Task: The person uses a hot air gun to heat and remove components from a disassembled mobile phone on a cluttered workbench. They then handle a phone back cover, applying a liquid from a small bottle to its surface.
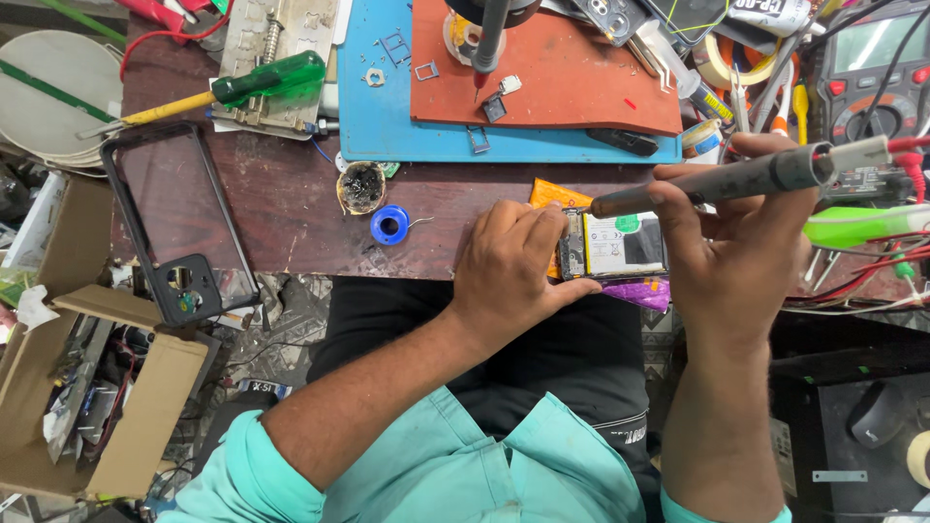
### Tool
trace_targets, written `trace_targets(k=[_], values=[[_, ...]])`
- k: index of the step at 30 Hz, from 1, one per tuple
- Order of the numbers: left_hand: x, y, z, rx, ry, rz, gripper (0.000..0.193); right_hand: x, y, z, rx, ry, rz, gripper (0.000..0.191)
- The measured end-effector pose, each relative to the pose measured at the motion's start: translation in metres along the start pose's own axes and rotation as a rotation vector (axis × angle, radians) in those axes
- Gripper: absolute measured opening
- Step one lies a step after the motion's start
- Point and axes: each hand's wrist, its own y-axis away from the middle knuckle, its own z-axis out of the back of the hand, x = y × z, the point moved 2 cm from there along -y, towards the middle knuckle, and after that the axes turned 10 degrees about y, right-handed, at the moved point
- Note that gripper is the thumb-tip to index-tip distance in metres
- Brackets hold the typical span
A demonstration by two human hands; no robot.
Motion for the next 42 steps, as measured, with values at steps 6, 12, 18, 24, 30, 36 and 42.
trace_targets(k=[6, 12, 18, 24, 30, 36, 42], values=[[0.002, 0.001, -0.002, -0.019, 0.010, -0.015, 0.066, 0.012, -0.022, 0.001, 0.140, 0.034, 0.017, 0.036], [-0.001, 0.000, -0.004, -0.035, 0.002, -0.028, 0.066, 0.008, -0.039, 0.002, 0.267, 0.088, 0.008, 0.031], [-0.001, 0.001, -0.004, -0.027, -0.003, -0.024, 0.066, 0.011, -0.043, 0.001, 0.261, 0.092, 0.001, 0.030], [-0.001, 0.002, -0.005, -0.037, -0.005, -0.033, 0.066, 0.005, -0.034, 0.002, 0.195, 0.071, 0.005, 0.030], [0.000, 0.000, -0.006, -0.038, 0.029, -0.077, 0.068, -0.001, -0.011, 0.038, -0.112, -0.428, -0.171, 0.033], [-0.004, -0.009, 0.002, 0.017, 0.019, -0.096, 0.065, -0.020, -0.002, 0.090, -0.459, -0.532, -0.150, 0.027], [0.000, -0.021, 0.019, 0.184, -0.032, -0.075, 0.078, -0.065, -0.025, 0.064, -0.613, -0.888, -0.290, 0.023]])
